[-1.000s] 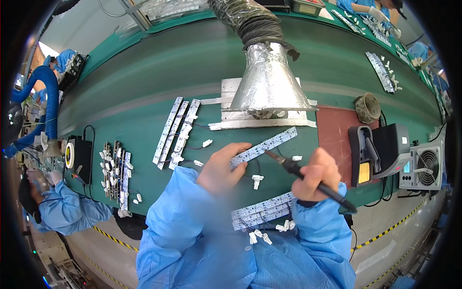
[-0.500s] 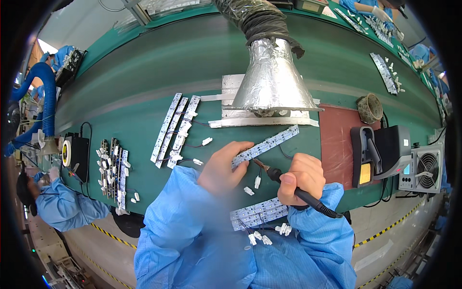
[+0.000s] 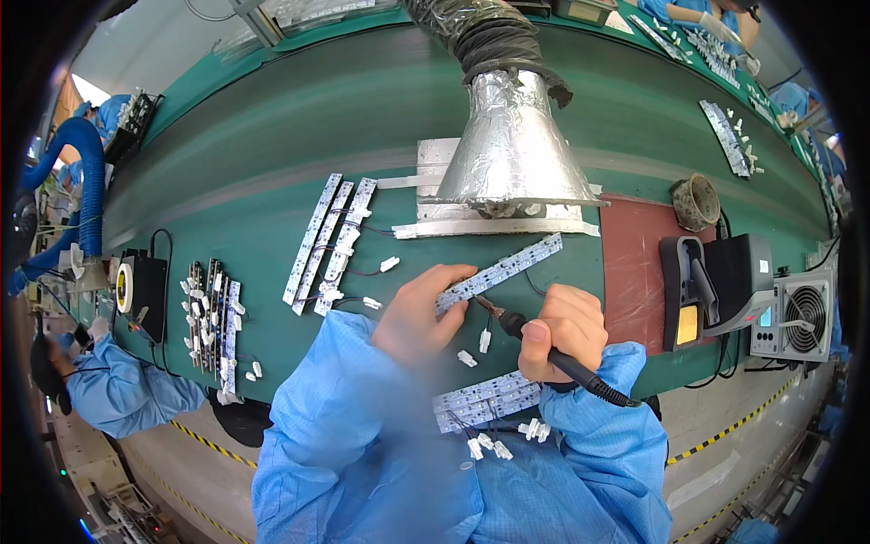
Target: The person solders wires onto LED circuit strips one by one using a soldering iron and sets the strips on the table.
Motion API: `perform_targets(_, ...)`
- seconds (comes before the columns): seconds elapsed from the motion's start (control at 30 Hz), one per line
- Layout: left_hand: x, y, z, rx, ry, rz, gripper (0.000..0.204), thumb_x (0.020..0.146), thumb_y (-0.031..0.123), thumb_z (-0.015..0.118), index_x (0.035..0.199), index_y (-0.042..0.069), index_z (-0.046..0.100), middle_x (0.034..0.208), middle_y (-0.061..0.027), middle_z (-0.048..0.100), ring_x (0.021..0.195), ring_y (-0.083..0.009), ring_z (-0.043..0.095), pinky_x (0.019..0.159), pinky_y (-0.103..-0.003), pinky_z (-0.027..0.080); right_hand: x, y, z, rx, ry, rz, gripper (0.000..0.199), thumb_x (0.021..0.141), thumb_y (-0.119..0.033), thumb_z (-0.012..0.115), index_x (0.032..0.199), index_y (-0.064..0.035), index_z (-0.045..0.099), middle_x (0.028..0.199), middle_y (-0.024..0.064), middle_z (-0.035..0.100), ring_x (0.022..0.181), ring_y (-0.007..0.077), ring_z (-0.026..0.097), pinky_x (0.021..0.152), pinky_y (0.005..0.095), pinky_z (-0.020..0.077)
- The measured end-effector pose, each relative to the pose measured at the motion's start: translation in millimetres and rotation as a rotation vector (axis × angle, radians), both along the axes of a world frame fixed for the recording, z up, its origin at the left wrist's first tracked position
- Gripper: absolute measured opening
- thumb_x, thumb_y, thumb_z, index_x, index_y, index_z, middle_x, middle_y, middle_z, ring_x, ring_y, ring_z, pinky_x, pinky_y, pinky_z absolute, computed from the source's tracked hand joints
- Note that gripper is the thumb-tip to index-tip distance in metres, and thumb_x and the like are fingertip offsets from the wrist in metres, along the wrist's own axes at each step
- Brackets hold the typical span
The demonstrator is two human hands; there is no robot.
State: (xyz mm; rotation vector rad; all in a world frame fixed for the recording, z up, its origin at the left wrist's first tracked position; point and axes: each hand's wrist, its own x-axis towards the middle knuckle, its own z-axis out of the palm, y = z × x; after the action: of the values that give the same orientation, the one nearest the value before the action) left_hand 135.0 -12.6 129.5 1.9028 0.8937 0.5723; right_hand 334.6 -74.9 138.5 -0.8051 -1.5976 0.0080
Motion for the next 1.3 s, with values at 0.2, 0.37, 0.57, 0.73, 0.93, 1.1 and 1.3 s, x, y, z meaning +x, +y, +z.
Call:
perform_targets(0.2, -1, 1, -2, 0.033, 0.004, -0.004, 0.04, 0.089, 0.0, 0.065, 0.129, -0.001, 0.062, 0.113, -0.018, 0.068, 0.104, -0.0324, 0.069, 0.092, -0.038, 0.054, -1, 1, -1, 0.004, -0.004, 0.012, 0.026, 0.092, -0.002, 0.061, 0.071, -0.003, 0.047, 0.053, 0.004, 0.043, 0.041, 0.0169, 0.034, 0.041, 0.033, 0.0257)
perform_targets(0.37, -1, 0, -1, 0.003, -0.004, -0.005, 0.041, 0.09, 0.001, 0.065, 0.13, -0.001, 0.061, 0.114, -0.0176, 0.069, 0.107, -0.0304, 0.069, 0.095, -0.037, 0.053, 1, -1, 0, -0.003, -0.003, -0.001, 0.028, 0.093, -0.003, 0.061, 0.069, -0.0031, 0.047, 0.053, 0.0048, 0.043, 0.041, 0.0172, 0.034, 0.041, 0.0333, 0.0251)
perform_targets(0.57, -7, 8, 3, -0.135, -0.013, -0.046, 0.044, 0.089, 0.0, 0.067, 0.133, -0.002, 0.059, 0.118, -0.0169, 0.069, 0.112, -0.0259, 0.067, 0.099, -0.036, 0.051, 28, -15, 3, -0.118, 0.241, -0.341, 0.035, 0.099, -0.012, 0.054, 0.066, -0.0011, 0.048, 0.059, 0.0105, 0.054, 0.05, 0.0142, 0.046, 0.045, 0.0321, 0.0304)
perform_targets(0.73, -11, 12, 4, -0.073, 0.026, -0.117, 0.048, 0.089, -0.001, 0.068, 0.135, -0.001, 0.058, 0.122, -0.0184, 0.068, 0.115, -0.0241, 0.065, 0.101, -0.035, 0.05, 43, -13, -3, -0.163, 0.362, -0.452, 0.037, 0.099, -0.011, 0.054, 0.065, -0.0006, 0.043, 0.063, 0.0057, 0.048, 0.056, 0.0105, 0.041, 0.05, 0.028, 0.0311)
perform_targets(0.93, -10, 12, 6, -0.216, 0.038, -0.077, 0.049, 0.089, -0.001, 0.068, 0.136, -0.001, 0.058, 0.123, -0.0178, 0.068, 0.116, -0.0237, 0.064, 0.102, -0.034, 0.049, 36, -8, 3, -0.166, 0.251, -0.33, 0.036, 0.094, -0.004, 0.059, 0.061, -0.0028, 0.045, 0.052, 0.0071, 0.049, 0.044, 0.0167, 0.041, 0.042, 0.0329, 0.028)
perform_targets(1.1, -10, 9, 5, -0.095, 0.037, -0.081, 0.046, 0.088, 0.0, 0.068, 0.134, -0.002, 0.059, 0.123, -0.0171, 0.068, 0.114, -0.0255, 0.066, 0.101, -0.034, 0.05, 33, -5, 3, -0.144, 0.237, -0.313, 0.038, 0.094, -0.003, 0.06, 0.06, -0.0031, 0.043, 0.052, 0.0061, 0.048, 0.043, 0.0174, 0.04, 0.043, 0.033, 0.0274)
perform_targets(1.3, -8, 8, 8, -0.105, 0.043, -0.075, 0.044, 0.088, 0.0, 0.066, 0.132, -0.002, 0.06, 0.121, -0.0171, 0.067, 0.112, -0.0268, 0.066, 0.099, -0.035, 0.05, 33, -4, -3, -0.172, 0.224, -0.296, 0.037, 0.093, -0.002, 0.061, 0.06, -0.0026, 0.043, 0.051, 0.006, 0.041, 0.043, 0.0192, 0.037, 0.043, 0.0342, 0.0253)
